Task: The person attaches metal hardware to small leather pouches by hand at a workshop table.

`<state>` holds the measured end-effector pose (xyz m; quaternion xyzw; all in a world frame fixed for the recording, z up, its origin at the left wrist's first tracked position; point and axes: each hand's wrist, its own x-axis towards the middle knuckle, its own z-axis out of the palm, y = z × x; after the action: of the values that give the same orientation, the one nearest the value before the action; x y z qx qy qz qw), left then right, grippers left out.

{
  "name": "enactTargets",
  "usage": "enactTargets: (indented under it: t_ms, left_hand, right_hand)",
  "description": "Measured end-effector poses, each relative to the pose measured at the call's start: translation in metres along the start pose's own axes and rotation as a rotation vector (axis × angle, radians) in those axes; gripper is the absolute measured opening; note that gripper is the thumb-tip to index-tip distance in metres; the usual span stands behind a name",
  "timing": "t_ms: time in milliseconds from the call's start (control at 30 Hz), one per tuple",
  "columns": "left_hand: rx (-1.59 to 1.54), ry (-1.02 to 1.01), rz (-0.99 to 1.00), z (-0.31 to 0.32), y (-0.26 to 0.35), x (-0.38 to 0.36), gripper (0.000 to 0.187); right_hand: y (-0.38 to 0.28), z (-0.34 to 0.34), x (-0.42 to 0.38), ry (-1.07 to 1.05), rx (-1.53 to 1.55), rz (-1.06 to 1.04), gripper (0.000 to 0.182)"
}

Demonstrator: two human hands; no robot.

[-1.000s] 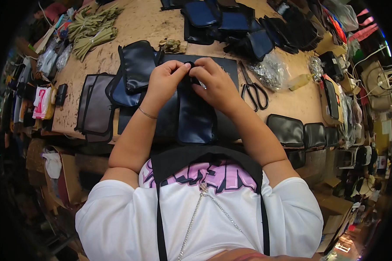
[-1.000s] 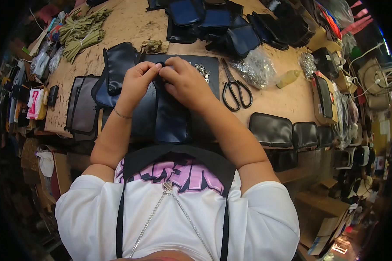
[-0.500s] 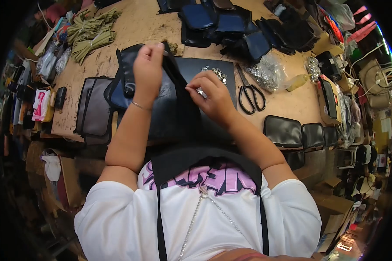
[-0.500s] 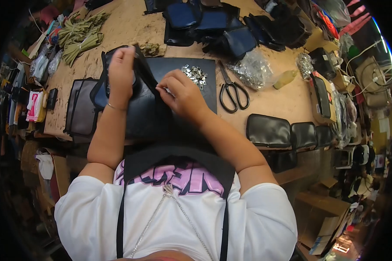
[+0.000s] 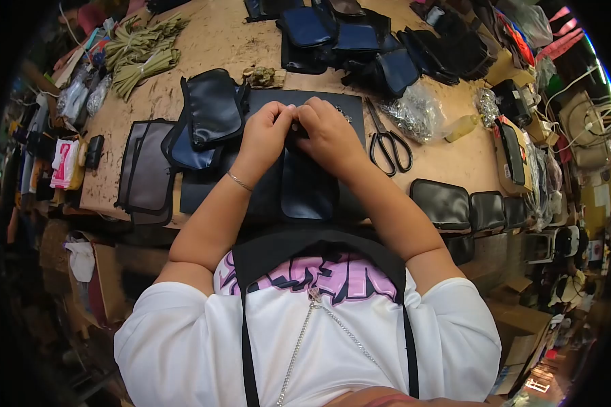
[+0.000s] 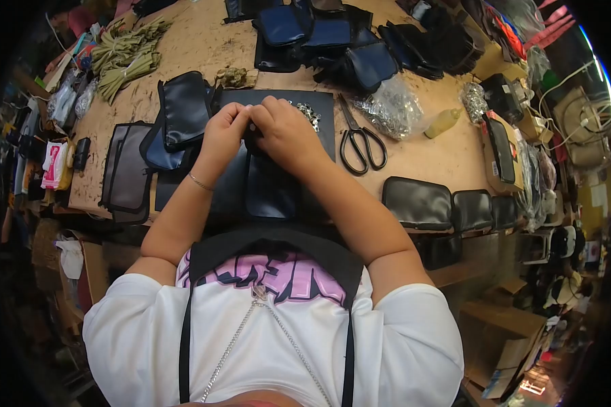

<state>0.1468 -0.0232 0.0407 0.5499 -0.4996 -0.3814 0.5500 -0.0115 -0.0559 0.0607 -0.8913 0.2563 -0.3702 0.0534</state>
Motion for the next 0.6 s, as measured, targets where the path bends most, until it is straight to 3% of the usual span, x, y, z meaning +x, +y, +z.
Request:
enactTargets:
  t_ms: [233,367,433,500,567,600]
  left_hand:
    - [0.087,0.111,0.095,-0.004,-0.011,0.01,0.029]
    - [-0.053,0.242,0.141,-0.004,-0.012,0.015,0.028]
    - [-0.106,0.387,0.2,-0.011,-0.011,0.027,0.027]
    - [-0.447,0.521,0.184,-0.035,-0.005,0.047,0.024]
    - [-0.506,0.334,0.196,-0.049,-0.006,0.056,0.021]
    - [-0.471,0.225,0.166,-0.045,0.007,0.049,0.021]
  right_hand:
    - [0.006,0.003,-0.009,0.19,-0.049,-0.249,0.023]
    - [0.002,0.0,-0.011,0.232,-0.055,-0.274,0.011]
    - [-0.004,0.0,-0.022,0.179,-0.007,-0.278,0.012]
    - [-0.019,-0.004,-0.035,0.048,0.07,-0.22,0.014]
    - [-0.018,-0.011,-0.035,-0.232,0.434,0.004,0.021]
    - [-0.016,-0.017,-0.029,-0.196,0.488,-0.026,0.03]
